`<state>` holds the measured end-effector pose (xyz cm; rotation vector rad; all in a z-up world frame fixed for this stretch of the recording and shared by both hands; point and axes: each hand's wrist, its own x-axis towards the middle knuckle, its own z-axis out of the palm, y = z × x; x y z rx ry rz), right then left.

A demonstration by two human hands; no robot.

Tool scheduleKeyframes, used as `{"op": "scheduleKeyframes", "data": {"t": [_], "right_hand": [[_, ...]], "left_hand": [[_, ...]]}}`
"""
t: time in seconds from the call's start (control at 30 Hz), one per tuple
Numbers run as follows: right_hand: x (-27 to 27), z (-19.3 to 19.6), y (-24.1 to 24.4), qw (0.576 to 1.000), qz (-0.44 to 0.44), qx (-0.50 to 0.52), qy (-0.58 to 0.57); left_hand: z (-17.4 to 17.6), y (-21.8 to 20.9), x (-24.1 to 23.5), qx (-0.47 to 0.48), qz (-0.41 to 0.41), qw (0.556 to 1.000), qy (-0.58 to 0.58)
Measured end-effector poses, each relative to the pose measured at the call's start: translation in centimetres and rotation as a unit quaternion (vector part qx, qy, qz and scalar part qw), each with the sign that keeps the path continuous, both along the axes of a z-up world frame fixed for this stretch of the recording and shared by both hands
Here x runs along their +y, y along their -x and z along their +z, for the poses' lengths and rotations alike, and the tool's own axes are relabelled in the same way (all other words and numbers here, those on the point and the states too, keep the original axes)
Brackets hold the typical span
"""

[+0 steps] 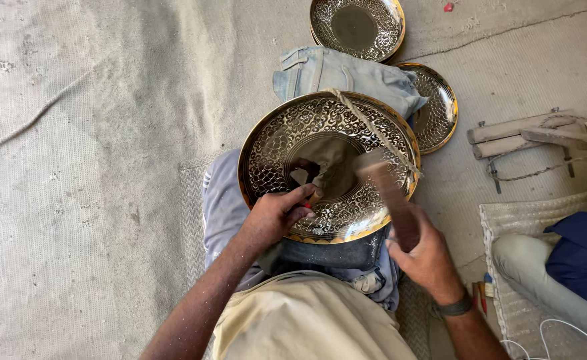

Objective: The person sits on the floor and uses a hammer and a small punch to create a decorative pattern on a brass plate. They repeatedly strike the punch with the hammer to emboss the metal surface.

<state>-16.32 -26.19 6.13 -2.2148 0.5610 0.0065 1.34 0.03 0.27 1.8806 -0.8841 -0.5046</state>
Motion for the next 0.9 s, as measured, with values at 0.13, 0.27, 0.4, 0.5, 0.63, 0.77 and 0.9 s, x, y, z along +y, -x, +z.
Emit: {"op": "scheduleKeyframes", "data": {"t": [0.13,0.27,0.4,0.5,0.63,0.77,0.9], "right_hand": [[0.2,-0.2,0.4,0.979,0.074,-0.007,0.189],[0.5,-0.2,0.8,0.984,0.061,0.016,0.167],[1.0,0.3,0.6,0.997,-0.058,0.050,0.030],[1.4,0.6,0.2,0.974,0.064,0.026,0.216],[1.5,0.6,0.4,0.993,0.006,0.024,0.113],[1.3,0.7,0.4,0.978,0.056,0.040,0.195],[1.5,1.2,0.1,0.986,0.032,-0.025,0.163]], "left_hand": [[-0.1,-0.1,0.1,0.006,0.001,1.000,-0.028],[-0.3,0.0,0.1,0.001,-0.001,1.000,0.006],[-0.5,-0.1,0.0,0.022,-0.012,1.000,-0.012],[-0.5,-0.3,0.3,0.015,-0.012,1.000,0.001],[-0.7,-0.4,0.3,0.018,-0.018,1.000,-0.004],[-0.6,-0.4,0.2,-0.003,-0.018,1.000,0.009],[-0.5,-0.6,0.3,0.000,-0.021,1.000,-0.008]]}}
